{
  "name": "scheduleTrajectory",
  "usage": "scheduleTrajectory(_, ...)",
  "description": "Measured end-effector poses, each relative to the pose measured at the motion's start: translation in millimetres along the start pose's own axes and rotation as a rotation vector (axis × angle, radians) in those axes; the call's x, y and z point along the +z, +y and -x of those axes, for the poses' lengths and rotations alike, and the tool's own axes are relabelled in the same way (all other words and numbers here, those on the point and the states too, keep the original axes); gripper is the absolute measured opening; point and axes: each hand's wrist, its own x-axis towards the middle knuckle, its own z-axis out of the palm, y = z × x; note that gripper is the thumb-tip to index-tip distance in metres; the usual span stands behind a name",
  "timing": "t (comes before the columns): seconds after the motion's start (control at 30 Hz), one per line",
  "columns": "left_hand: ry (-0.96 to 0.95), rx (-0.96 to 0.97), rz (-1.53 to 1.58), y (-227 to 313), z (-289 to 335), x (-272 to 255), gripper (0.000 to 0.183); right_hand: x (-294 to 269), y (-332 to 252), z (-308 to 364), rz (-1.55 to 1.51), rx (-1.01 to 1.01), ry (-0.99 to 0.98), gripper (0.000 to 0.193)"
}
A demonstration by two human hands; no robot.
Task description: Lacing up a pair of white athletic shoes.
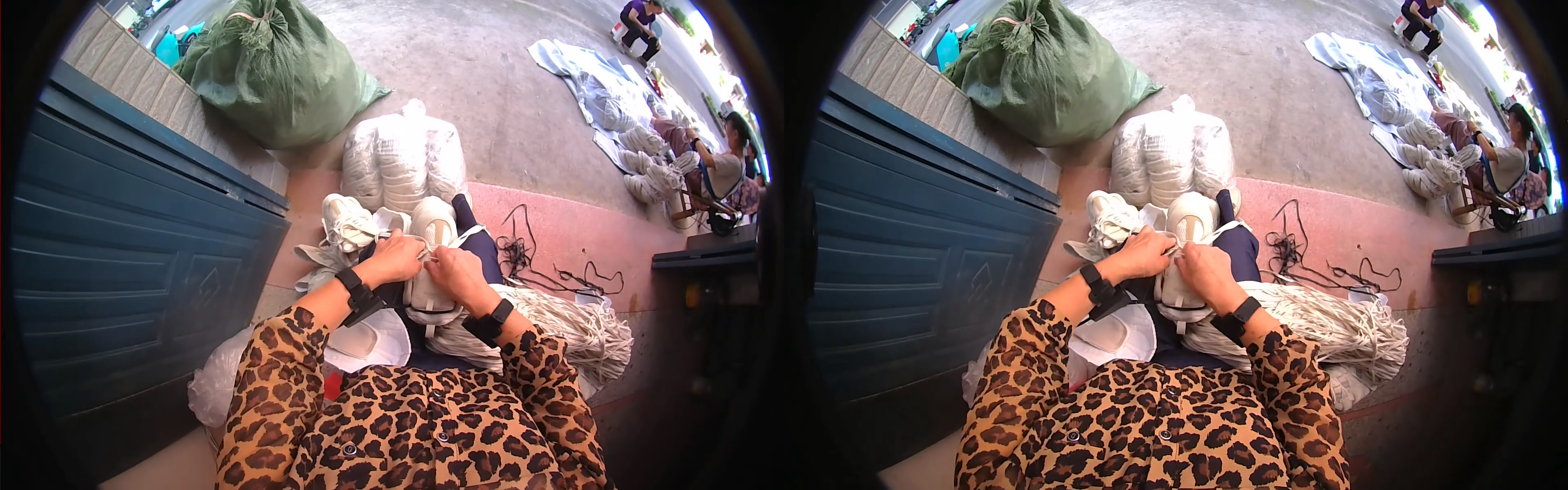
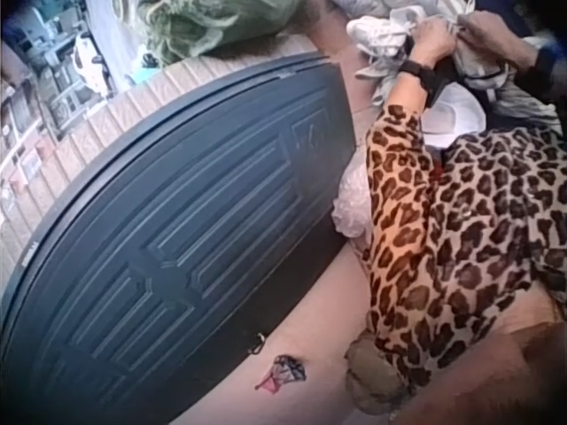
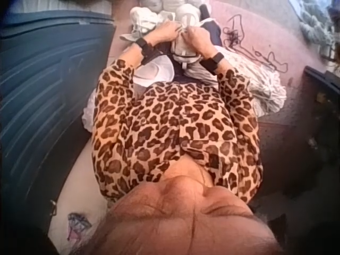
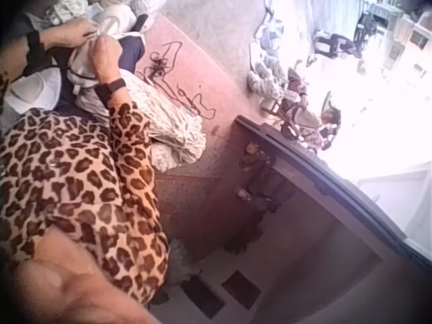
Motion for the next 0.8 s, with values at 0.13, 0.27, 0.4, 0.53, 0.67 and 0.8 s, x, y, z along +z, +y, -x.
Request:
scheduleTrajectory(0.13,0.019,0.066,0.084,-11,-5,4,0.018,10,-3,1,0.148,-0.054,0.015,0.010)
scheduleTrajectory(0.27,0.067,0.142,0.154,-20,-3,11,0.019,20,-4,4,0.194,-0.111,0.090,0.007)
scheduleTrajectory(0.4,0.195,0.212,0.205,-22,-1,15,0.020,24,-2,6,0.270,-0.153,0.057,0.007)
scheduleTrajectory(0.53,0.213,0.084,0.257,-13,3,16,0.018,24,-5,3,0.361,-0.200,0.077,0.008)
scheduleTrajectory(0.67,0.496,0.013,0.115,9,23,23,0.016,11,-4,9,0.292,-0.275,0.138,0.008)
scheduleTrajectory(0.8,0.708,0.173,-0.038,24,49,25,0.015,-17,9,29,0.154,-0.361,0.056,0.010)
